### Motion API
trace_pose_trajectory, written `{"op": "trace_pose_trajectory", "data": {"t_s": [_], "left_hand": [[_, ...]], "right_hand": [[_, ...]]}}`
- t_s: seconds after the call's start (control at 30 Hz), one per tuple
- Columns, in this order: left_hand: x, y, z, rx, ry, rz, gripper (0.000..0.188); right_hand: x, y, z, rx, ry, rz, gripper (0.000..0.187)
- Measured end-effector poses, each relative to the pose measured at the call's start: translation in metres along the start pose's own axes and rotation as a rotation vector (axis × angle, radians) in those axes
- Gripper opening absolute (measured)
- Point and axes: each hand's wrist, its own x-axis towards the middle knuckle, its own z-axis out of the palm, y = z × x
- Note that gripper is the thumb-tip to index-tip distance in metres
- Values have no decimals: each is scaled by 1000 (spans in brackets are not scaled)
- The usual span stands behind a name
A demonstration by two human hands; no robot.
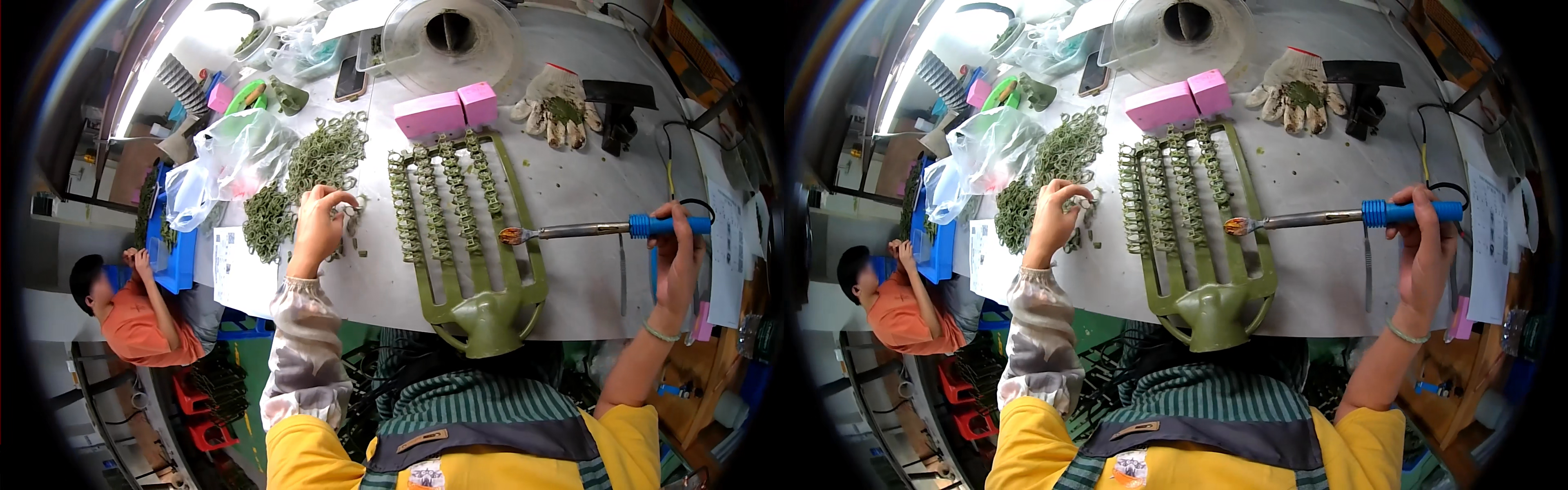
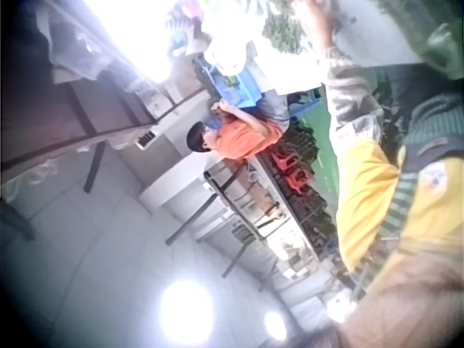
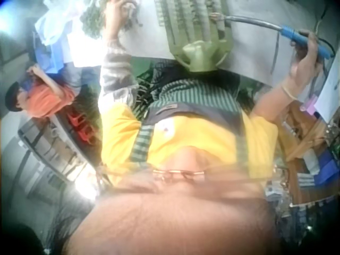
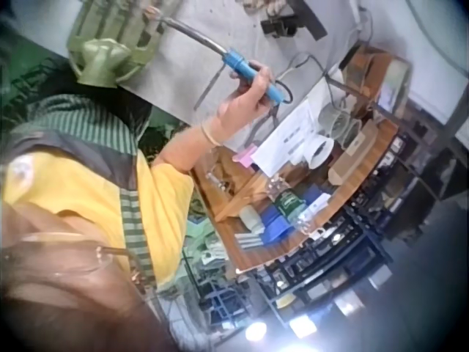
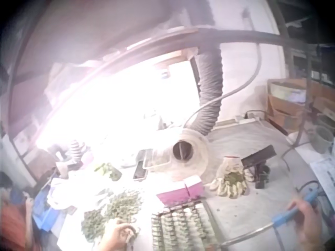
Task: The person solders small green components onto a green plastic circuit board holder using a soldering iron and flux, handling individual pieces from a pile on the workbench.
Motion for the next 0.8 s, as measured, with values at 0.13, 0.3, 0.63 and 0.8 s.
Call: {"op": "trace_pose_trajectory", "data": {"t_s": [0.13, 0.3, 0.63, 0.8], "left_hand": [[-2, 1, -9, -383, 90, -173, 22], [4, 9, 2, -372, 29, -224, 24], [7, 46, -2, -563, 122, -197, 29], [-2, 120, -14, -975, 68, -3, 21]], "right_hand": [[-1, -4, 0, -9, 17, -5, 24], [-3, -7, 2, -38, 15, -16, 25], [-4, -13, -2, -38, 24, -17, 23], [-3, -9, -1, -25, 17, -6, 24]]}}
